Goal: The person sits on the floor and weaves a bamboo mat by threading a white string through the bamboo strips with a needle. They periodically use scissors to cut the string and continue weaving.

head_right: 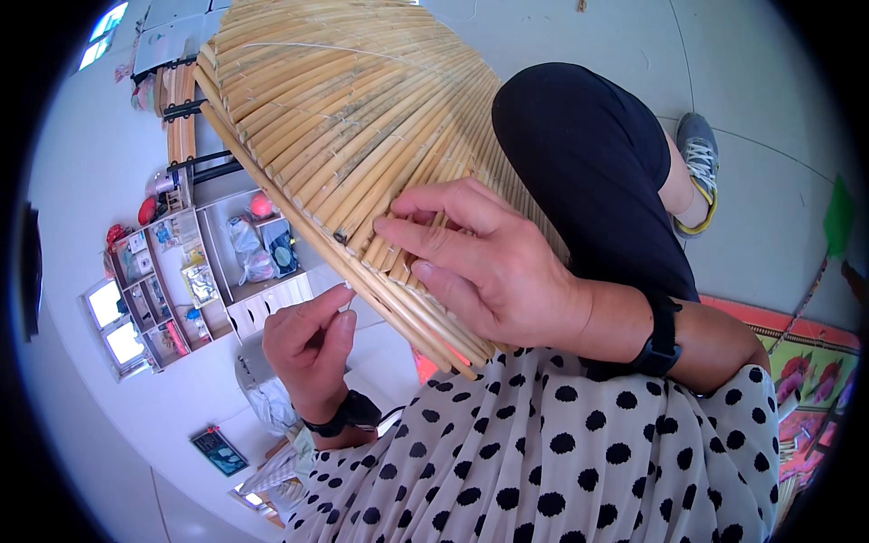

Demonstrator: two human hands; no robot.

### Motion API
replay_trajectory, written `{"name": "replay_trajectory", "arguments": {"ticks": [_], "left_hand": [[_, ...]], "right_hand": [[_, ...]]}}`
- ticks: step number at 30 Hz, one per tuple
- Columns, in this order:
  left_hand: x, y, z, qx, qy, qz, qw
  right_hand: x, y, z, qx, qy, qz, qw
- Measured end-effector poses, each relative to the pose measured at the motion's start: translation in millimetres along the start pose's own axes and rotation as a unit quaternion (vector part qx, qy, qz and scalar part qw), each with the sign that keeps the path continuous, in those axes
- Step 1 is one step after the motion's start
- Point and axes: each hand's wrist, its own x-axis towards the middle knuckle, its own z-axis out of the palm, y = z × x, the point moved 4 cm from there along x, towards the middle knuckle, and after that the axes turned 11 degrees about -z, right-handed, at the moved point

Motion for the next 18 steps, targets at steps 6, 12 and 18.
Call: {"name": "replay_trajectory", "arguments": {"ticks": [6, 12, 18], "left_hand": [[-2.7, 6.4, 3.2, 0.014, 0.042, -0.004, 0.999], [-0.8, 1.6, 8.5, -0.008, 0.08, 0.005, 0.997], [-0.6, -1.4, 12.5, -0.004, 0.105, 0.006, 0.994]], "right_hand": [[3.3, -0.6, 0.4, -0.002, -0.007, -0.019, 1.0], [4.6, 0.6, -0.1, 0.004, -0.013, -0.019, 1.0], [5.1, 2.5, 1.0, 0.0, -0.008, -0.027, 1.0]]}}
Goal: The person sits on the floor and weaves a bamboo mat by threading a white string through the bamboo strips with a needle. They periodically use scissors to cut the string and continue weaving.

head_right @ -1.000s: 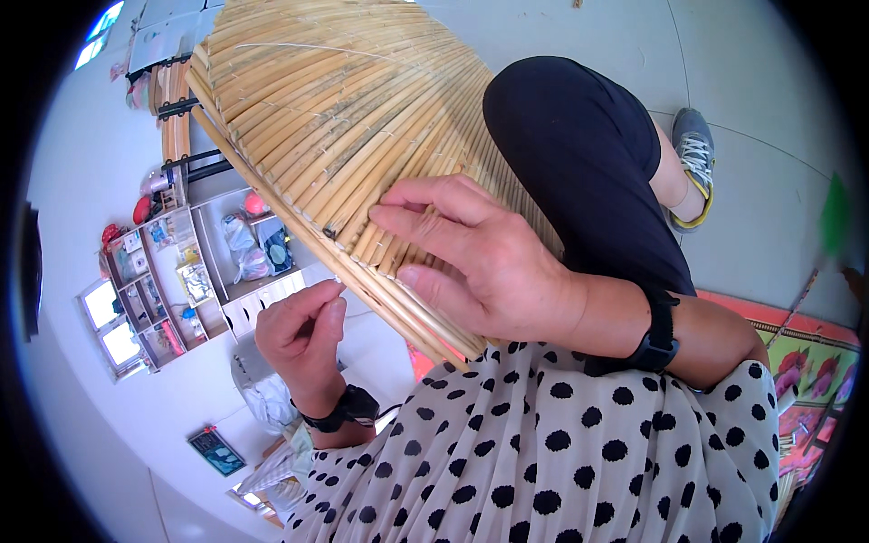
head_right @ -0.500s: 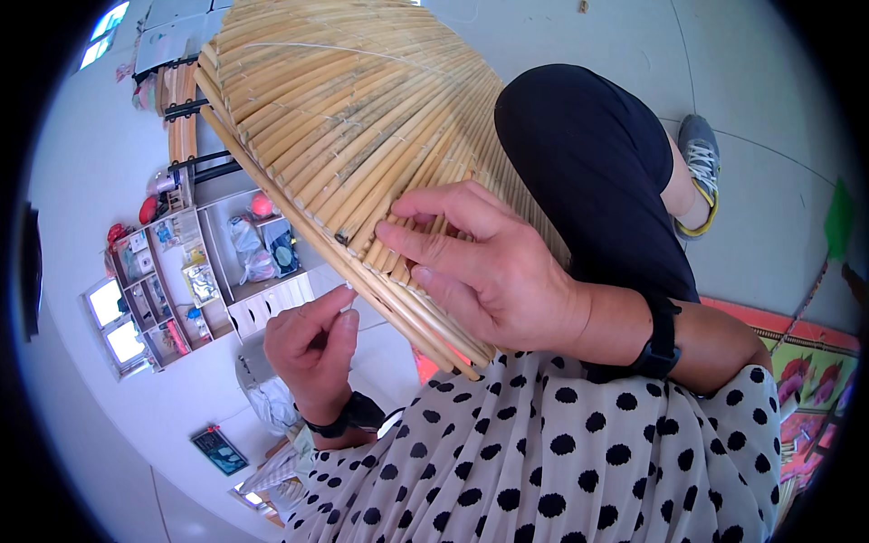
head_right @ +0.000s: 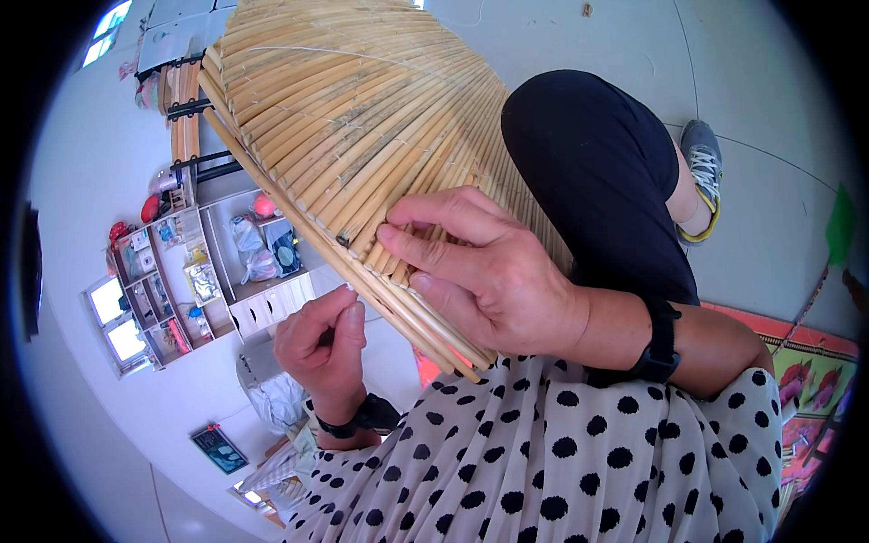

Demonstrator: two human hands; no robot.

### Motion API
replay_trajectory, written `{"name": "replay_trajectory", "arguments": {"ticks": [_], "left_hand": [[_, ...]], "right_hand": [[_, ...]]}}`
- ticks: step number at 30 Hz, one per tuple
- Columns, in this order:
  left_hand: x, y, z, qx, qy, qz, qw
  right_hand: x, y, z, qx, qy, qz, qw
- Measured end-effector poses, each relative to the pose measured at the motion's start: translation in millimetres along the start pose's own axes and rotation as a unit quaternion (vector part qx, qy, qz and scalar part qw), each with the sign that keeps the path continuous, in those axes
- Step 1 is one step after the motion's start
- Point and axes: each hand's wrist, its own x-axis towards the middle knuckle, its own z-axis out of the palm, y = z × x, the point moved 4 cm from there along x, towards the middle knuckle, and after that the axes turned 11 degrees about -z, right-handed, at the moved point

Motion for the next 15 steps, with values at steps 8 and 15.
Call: {"name": "replay_trajectory", "arguments": {"ticks": [8, 15], "left_hand": [[-2.3, -3.5, 4.4, -0.015, 0.022, -0.016, 1.0], [3.7, -8.3, 9.8, -0.034, 0.004, -0.007, 0.999]], "right_hand": [[0.4, 0.3, 1.2, 0.007, 0.005, -0.001, 1.0], [4.5, -1.8, 1.8, 0.008, 0.016, -0.007, 1.0]]}}
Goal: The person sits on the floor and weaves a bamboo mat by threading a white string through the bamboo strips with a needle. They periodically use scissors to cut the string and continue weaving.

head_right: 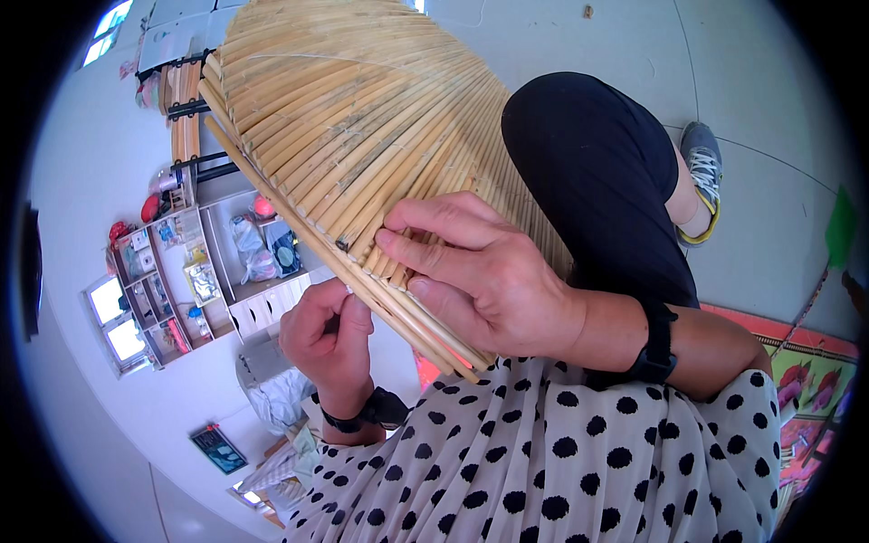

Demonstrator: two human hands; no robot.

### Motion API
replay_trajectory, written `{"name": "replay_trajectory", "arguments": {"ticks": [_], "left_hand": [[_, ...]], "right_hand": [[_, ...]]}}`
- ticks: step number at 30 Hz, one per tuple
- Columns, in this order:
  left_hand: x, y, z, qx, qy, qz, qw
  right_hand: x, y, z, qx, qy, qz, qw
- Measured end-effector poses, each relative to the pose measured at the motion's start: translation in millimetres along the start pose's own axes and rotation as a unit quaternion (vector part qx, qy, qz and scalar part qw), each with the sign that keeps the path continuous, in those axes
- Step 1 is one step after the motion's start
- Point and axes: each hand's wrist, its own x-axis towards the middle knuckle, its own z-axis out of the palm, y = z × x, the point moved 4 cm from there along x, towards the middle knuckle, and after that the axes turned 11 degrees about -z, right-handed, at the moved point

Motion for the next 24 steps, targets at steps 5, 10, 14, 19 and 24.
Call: {"name": "replay_trajectory", "arguments": {"ticks": [5, 10, 14, 19, 24], "left_hand": [[2.8, 8.7, 0.4, 0.005, -0.003, 0.01, 1.0], [17.5, 18.4, -1.2, 0.028, -0.056, 0.034, 0.997], [18.8, 8.0, 4.8, -0.087, -0.132, -0.087, 0.984], [25.8, 7.0, 8.3, -0.163, -0.175, -0.141, 0.961], [32.8, 3.0, 5.7, -0.167, -0.23, -0.137, 0.949]], "right_hand": [[-0.8, -1.5, 0.4, -0.001, -0.001, 0.0, 1.0], [-1.6, -2.5, -2.8, -0.006, -0.024, 0.003, 1.0], [-3.9, -3.5, -4.1, -0.015, -0.042, -0.005, 0.999], [-2.9, -11.8, -8.8, -0.036, -0.072, 0.022, 0.996], [4.5, -30.3, -2.6, -0.071, -0.067, 0.051, 0.994]]}}
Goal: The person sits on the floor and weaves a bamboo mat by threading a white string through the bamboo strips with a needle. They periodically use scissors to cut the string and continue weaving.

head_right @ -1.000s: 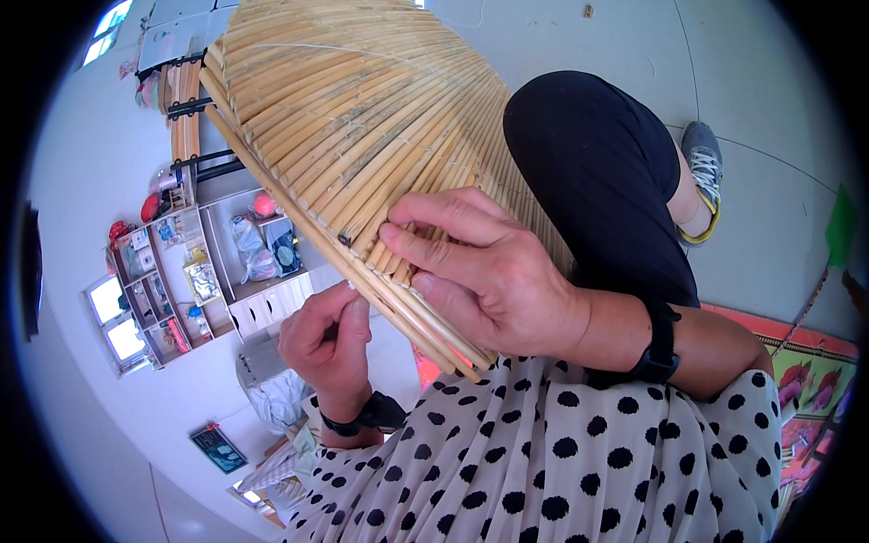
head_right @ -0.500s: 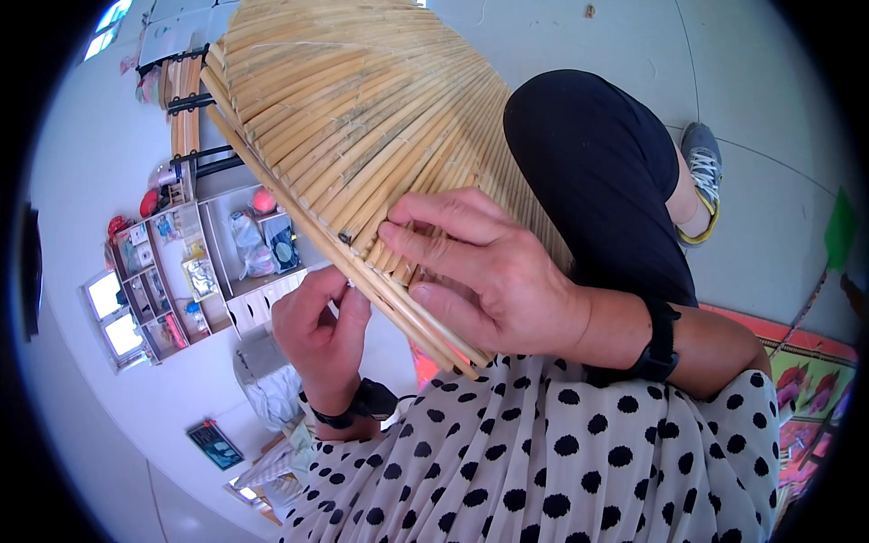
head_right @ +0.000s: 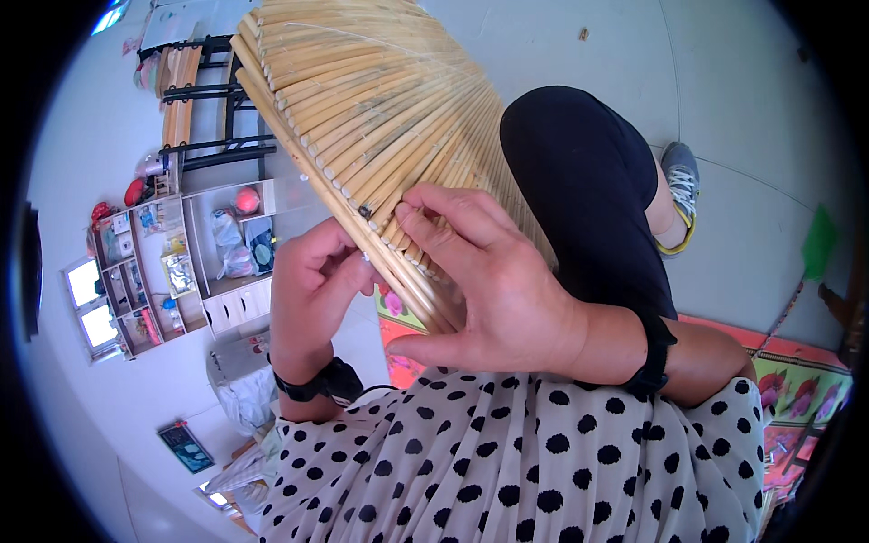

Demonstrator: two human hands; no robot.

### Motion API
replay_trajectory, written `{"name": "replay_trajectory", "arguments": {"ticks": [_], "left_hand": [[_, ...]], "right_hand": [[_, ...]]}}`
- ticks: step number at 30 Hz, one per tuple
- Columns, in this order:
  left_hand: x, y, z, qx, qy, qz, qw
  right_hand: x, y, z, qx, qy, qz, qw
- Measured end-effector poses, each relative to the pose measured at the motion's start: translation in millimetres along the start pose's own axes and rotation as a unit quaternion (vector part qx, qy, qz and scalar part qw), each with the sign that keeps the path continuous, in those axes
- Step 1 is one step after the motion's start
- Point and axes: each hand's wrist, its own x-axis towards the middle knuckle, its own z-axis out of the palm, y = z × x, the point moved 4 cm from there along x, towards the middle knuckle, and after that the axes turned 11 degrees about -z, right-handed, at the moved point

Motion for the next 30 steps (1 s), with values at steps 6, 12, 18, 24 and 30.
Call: {"name": "replay_trajectory", "arguments": {"ticks": [6, 12, 18, 24, 30], "left_hand": [[9.8, 13.4, -2.5, 0.003, -0.127, -0.053, 0.99], [10.7, 12.9, 2.2, -0.006, -0.119, 0.007, 0.993], [5.8, 5.0, -0.8, 0.026, -0.1, 0.051, 0.993], [3.6, -17.6, -0.3, 0.004, -0.085, 0.11, 0.99], [-2.3, -25.1, -4.8, 0.004, -0.09, 0.128, 0.988]], "right_hand": [[-4.7, -7.6, 4.0, -0.064, 0.005, 0.042, 0.997], [-2.5, -14.7, 6.7, -0.107, 0.057, 0.064, 0.99], [-5.5, -16.2, 9.4, -0.129, 0.071, 0.092, 0.985], [-3.4, -19.4, 18.5, -0.166, 0.047, 0.09, 0.981], [-8.7, -17.4, 19.3, -0.187, 0.059, 0.107, 0.975]]}}
